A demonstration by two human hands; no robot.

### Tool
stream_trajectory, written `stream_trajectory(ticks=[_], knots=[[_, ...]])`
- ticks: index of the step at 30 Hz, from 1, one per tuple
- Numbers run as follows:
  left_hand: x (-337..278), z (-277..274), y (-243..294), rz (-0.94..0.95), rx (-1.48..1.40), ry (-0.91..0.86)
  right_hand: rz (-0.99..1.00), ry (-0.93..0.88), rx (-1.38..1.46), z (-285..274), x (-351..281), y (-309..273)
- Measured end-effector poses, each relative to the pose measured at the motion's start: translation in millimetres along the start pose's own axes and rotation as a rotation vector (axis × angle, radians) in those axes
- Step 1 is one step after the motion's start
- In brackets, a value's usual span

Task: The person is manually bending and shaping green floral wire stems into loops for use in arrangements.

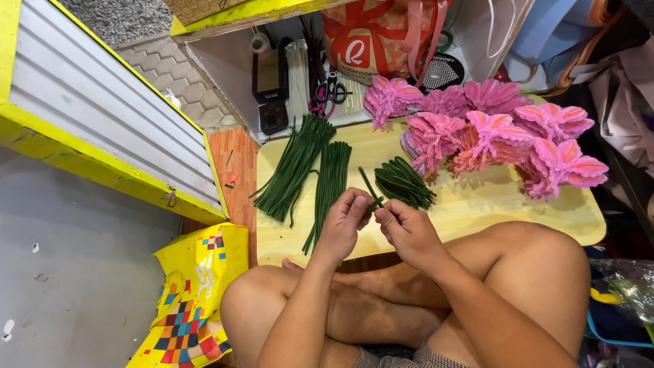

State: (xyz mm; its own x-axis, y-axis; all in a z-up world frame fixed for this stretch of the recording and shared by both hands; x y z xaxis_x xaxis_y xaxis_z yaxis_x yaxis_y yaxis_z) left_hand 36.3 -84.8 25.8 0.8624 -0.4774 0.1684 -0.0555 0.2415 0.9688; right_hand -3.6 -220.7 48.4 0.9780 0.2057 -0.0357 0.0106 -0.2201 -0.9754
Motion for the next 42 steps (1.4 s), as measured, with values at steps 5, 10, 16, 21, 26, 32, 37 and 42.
stream_trajectory(ticks=[5,10,16,21,26,32,37,42], knots=[[-0.5,-28.4,42.0,0.016,0.091,0.253,0.03,-0.102,0.161,1.0,-0.1,12.6],[-10.0,-64.4,23.9,0.058,-0.02,0.423,0.012,-0.022,0.124,-9.7,-0.8,1.5],[-0.6,-39.8,1.9,-0.068,-0.139,0.259,0.03,-0.026,0.087,-10.4,1.5,7.6],[-14.0,-85.1,38.1,-0.007,-0.226,0.498,0.084,0.048,0.105,-37.7,-2.7,-1.3],[-18.7,-88.9,18.3,-0.058,-0.147,0.502,-0.069,0.259,0.435,-62.9,6.4,31.7],[-9.6,-15.6,23.6,-0.225,0.102,0.157,-0.197,0.515,0.519,-87.0,-4.0,30.7],[-9.4,39.0,2.0,-0.281,0.258,-0.131,-0.225,0.469,0.278,-66.9,-3.5,0.9],[-12.4,50.9,-24.8,-0.354,0.397,-0.253,-0.026,0.307,0.52,-36.3,3.0,8.3]])
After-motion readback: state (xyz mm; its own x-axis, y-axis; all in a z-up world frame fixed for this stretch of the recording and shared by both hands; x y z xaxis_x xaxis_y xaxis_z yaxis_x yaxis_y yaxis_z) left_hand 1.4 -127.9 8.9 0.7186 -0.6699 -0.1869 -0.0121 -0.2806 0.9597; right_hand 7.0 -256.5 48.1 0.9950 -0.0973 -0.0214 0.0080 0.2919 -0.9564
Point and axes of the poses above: each hand's wrist, its own x-axis towards the middle knuckle, its own z-axis out of the palm, y = z × x, the point moved 8 cm from there along x, towards the middle knuckle, and after that the axes turned 11 degrees about -y, right-handed, at the moved point
